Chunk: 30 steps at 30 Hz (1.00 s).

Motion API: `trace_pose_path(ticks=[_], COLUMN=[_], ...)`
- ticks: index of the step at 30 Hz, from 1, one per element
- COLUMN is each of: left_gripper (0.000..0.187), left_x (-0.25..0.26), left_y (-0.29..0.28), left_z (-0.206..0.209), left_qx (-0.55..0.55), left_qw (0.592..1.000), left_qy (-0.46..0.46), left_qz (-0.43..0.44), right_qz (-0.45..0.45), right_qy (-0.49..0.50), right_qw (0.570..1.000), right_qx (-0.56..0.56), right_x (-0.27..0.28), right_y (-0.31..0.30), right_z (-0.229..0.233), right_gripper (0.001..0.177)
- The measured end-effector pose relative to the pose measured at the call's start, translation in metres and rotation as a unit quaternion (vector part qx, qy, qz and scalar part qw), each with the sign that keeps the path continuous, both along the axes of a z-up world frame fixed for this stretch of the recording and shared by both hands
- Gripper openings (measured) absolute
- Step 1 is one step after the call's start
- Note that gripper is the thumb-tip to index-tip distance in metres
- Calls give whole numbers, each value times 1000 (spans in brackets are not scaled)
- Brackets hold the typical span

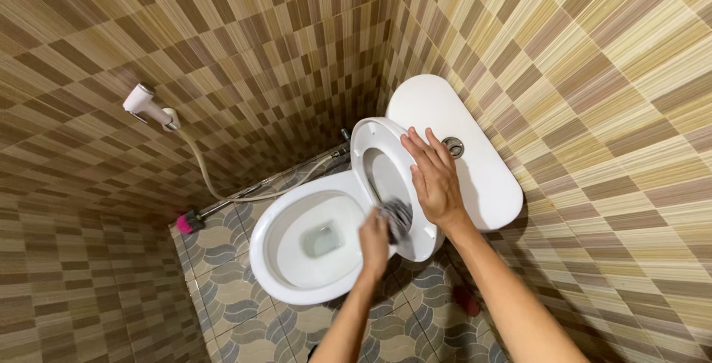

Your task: The person cleans a white toilet using a checkered cloth. They wipe the rim, the underside of the seat, the lid, and the top of the tank. The person then closes the lid and wipes the top surface of the toilet seat and tank.

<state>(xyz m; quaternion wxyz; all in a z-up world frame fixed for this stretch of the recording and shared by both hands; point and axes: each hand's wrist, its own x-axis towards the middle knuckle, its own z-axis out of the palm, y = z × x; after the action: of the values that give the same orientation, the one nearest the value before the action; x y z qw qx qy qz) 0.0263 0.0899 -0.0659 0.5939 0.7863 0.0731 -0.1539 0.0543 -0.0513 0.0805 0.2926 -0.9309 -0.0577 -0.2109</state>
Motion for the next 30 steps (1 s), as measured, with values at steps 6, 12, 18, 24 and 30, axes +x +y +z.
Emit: trace_pose_path(ticks=[6, 12, 18, 24, 30], left_gripper=[53, 43, 48, 56, 31], left_x=[99, 150, 159, 137, 99], left_y=[-14, -64, -34, -50, -45], left_z=[24, -27, -91, -98, -148], left_qx=[-115, -92, 247, 81, 198], left_qw=[976, 973, 959, 987, 978], left_qy=[-153, -175, -136, -69, -47], left_qz=[108, 122, -9, 121, 51], right_qz=[0, 2, -7, -10, -14], right_qy=[-4, 5, 22, 23, 17], right_qw=[1000, 999, 999, 999, 998], right_qx=[8, 33, 35, 44, 52], right_x=[1, 2, 4, 3, 3], right_y=[2, 3, 4, 3, 3], right_z=[0, 7, 11, 8, 6], right_gripper=[47, 50, 53, 51, 51])
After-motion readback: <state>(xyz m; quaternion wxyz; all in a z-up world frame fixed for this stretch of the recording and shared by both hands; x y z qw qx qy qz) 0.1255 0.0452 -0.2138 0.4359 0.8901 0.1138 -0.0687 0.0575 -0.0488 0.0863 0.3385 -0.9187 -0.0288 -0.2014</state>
